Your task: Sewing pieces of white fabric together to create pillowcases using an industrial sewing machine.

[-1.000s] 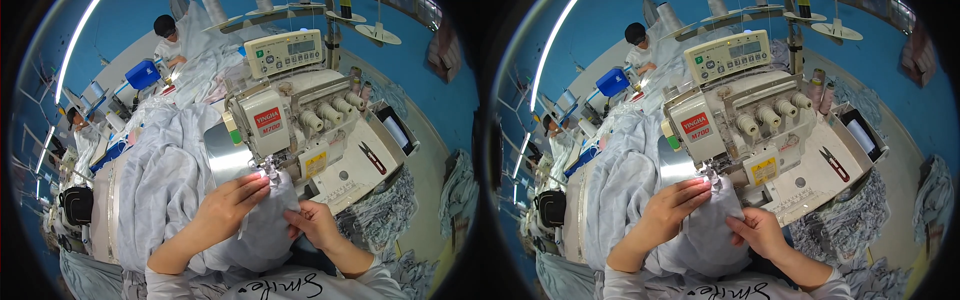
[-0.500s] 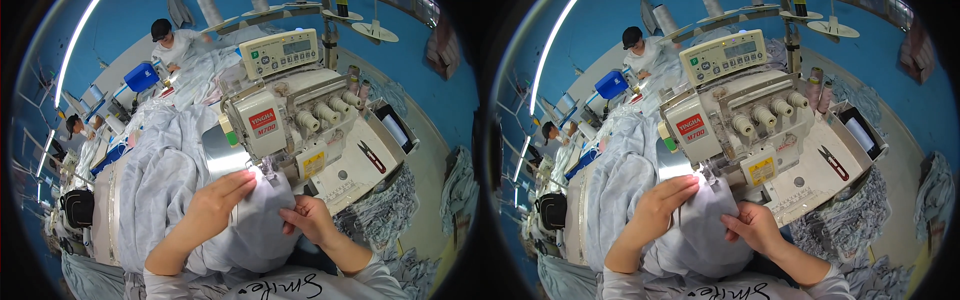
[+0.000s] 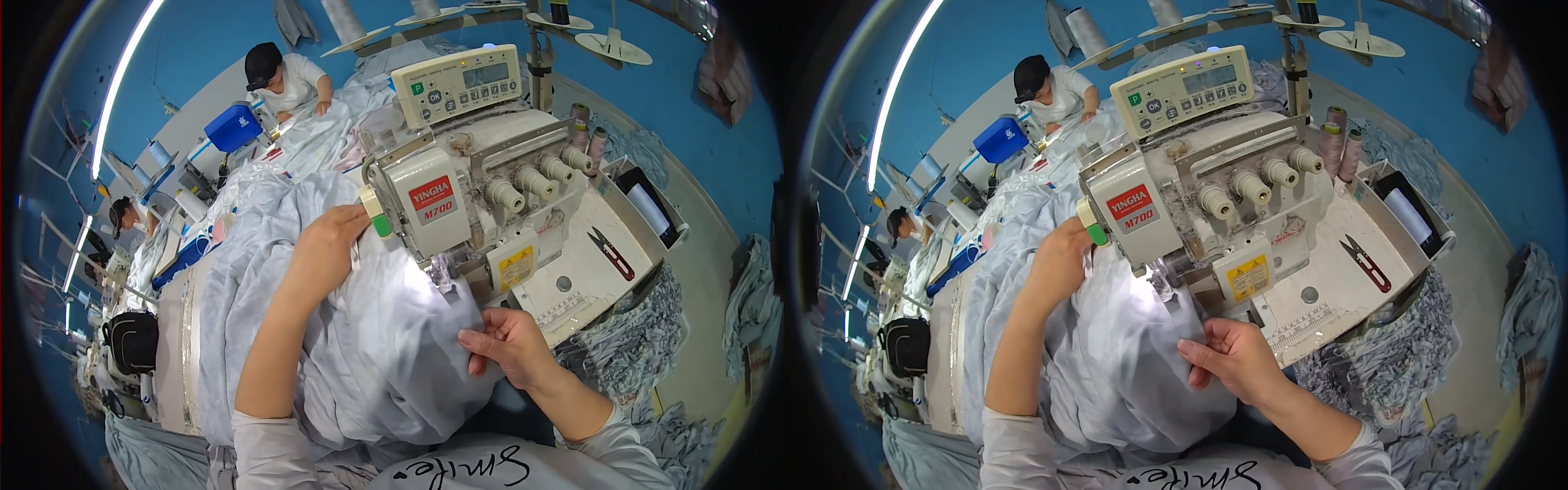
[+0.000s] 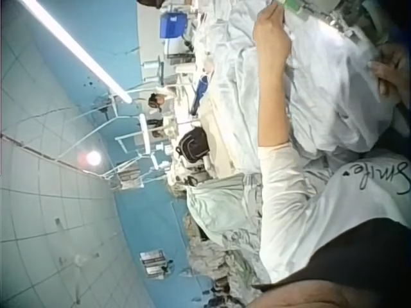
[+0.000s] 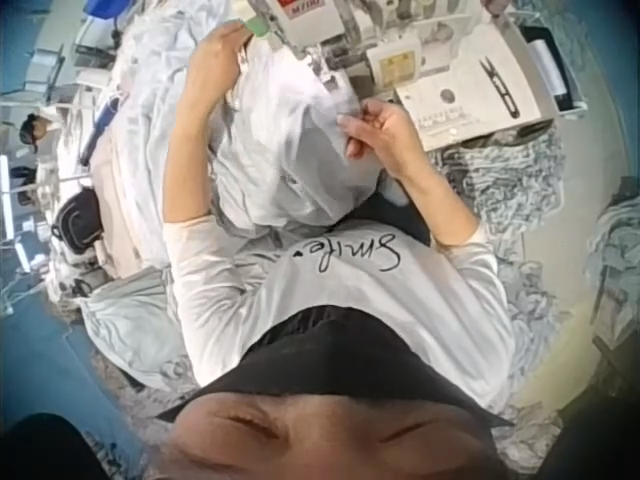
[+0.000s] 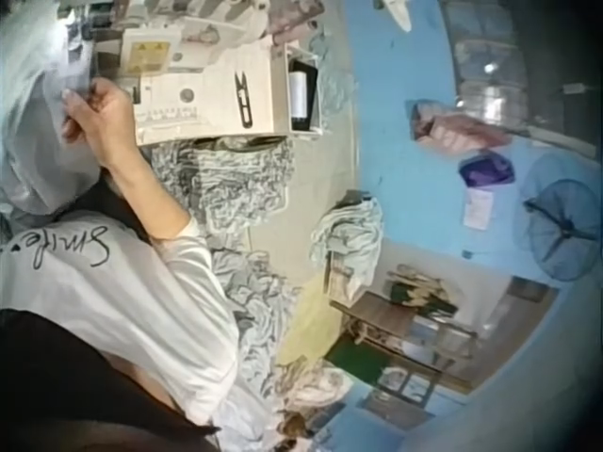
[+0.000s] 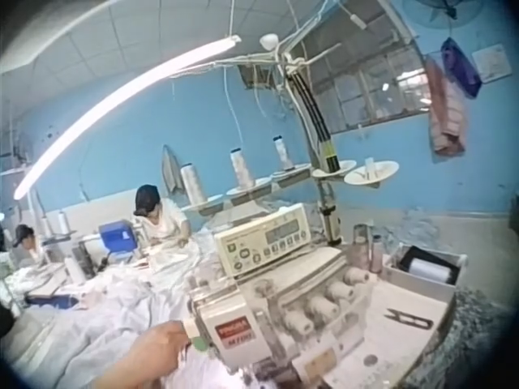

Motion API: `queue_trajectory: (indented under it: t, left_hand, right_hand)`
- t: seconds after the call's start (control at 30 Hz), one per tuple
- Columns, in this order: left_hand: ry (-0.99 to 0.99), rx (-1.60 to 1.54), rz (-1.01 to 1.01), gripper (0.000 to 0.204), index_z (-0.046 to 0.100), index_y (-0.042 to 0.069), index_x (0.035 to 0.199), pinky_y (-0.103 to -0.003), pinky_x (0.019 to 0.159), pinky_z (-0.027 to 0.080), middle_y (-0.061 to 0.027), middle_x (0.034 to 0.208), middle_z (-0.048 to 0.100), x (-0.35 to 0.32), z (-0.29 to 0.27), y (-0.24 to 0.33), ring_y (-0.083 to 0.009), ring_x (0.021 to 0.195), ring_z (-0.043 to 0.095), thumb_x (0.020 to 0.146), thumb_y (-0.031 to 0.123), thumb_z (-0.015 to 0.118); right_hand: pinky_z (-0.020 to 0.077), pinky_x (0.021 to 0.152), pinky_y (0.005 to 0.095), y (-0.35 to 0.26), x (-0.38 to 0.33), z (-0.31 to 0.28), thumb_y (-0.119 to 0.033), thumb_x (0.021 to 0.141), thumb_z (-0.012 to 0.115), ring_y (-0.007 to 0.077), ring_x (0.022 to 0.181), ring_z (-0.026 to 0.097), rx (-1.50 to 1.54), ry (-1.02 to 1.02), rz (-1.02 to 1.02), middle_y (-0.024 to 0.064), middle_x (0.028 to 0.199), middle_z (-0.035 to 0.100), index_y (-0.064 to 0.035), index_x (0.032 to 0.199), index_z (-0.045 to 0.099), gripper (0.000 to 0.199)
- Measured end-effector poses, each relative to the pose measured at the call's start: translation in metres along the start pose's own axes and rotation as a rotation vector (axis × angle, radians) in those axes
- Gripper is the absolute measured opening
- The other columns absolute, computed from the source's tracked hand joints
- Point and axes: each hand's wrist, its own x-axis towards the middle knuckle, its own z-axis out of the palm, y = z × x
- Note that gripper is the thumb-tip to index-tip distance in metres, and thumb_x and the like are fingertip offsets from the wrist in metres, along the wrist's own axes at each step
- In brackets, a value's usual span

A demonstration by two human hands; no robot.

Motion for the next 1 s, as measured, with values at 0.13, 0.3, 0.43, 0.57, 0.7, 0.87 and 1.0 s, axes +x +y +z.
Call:
queue_trajectory:
  t: [0.13,0.3,0.43,0.57,0.7,0.87,1.0]
  left_hand:
    - [-0.007,0.039,-0.070,0.033,0.064,0.000,0.100,-0.036,0.089,0.045,-0.0124,0.106,0.063,0.013,0.009,-0.023,-0.0274,0.103,0.057,0.071,-0.003,0.047]
    - [0.099,0.162,0.001,0.030,0.066,0.002,0.096,-0.036,0.086,0.045,-0.0090,0.104,0.065,0.023,0.022,-0.041,-0.0270,0.103,0.057,0.072,0.000,0.048]
    - [0.025,0.187,-0.105,0.029,0.066,0.004,0.096,-0.035,0.083,0.046,-0.0081,0.102,0.065,0.018,0.030,-0.051,-0.0271,0.104,0.056,0.074,0.002,0.048]
    - [0.256,0.111,-0.159,0.046,0.056,0.007,0.116,-0.036,0.086,0.047,-0.0139,0.115,0.058,-0.019,0.029,-0.058,-0.0285,0.099,0.059,0.072,-0.005,0.051]
    - [0.208,-0.460,-0.235,0.043,0.052,0.006,0.122,-0.030,0.082,0.048,-0.0082,0.118,0.058,-0.049,-0.015,-0.037,-0.0184,0.095,0.062,0.080,-0.002,0.057]
    - [0.295,-0.691,-0.444,0.028,0.060,0.003,0.111,-0.024,0.072,0.049,-0.0059,0.093,0.065,-0.170,-0.081,0.000,-0.0118,0.080,0.062,0.084,0.011,0.061]
    - [0.161,-0.870,-0.885,0.017,0.063,0.002,0.100,-0.020,0.059,0.046,-0.0024,0.077,0.063,-0.299,-0.114,0.053,-0.0069,0.067,0.059,0.089,0.014,0.057]
  right_hand:
    - [0.0475,0.047,0.0218,0.000,-0.001,0.000,-0.013,0.083,0.066,0.0097,0.051,0.058,0.022,0.012,0.000,0.0036,0.065,0.059,0.0002,0.079,0.058,0.016]
    - [0.0463,0.046,0.0223,0.000,-0.005,-0.002,-0.010,0.081,0.067,0.0107,0.050,0.057,0.067,0.021,-0.001,0.0044,0.066,0.059,0.0011,0.080,0.059,0.014]
    - [0.0452,0.046,0.0224,0.004,-0.013,-0.006,-0.014,0.083,0.066,0.0101,0.051,0.057,-0.131,-0.054,0.106,0.0048,0.067,0.060,0.0017,0.080,0.060,0.017]
    - [0.0439,0.045,0.0234,0.041,-0.045,0.001,-0.020,0.081,0.067,0.0115,0.051,0.057,-0.611,-0.376,0.414,0.0060,0.070,0.063,0.0008,0.087,0.062,0.022]
    - [0.0492,0.073,0.0299,0.199,-0.046,-0.035,-0.035,0.079,0.065,0.0212,0.081,0.062,-0.968,-0.489,-0.248,0.0077,0.092,0.065,-0.0082,0.101,0.064,0.035]
    - [0.0346,0.099,0.0314,0.242,-0.033,0.042,-0.044,0.081,0.065,0.0244,0.116,0.046,-0.791,-0.632,0.611,0.0135,0.122,0.053,-0.0073,0.130,0.043,0.065]
    - [0.0404,0.086,0.0298,0.286,-0.011,0.092,-0.047,0.087,0.054,0.0165,0.098,0.051,-0.788,-1.157,0.533,0.0087,0.105,0.057,-0.0067,0.115,0.050,0.049]
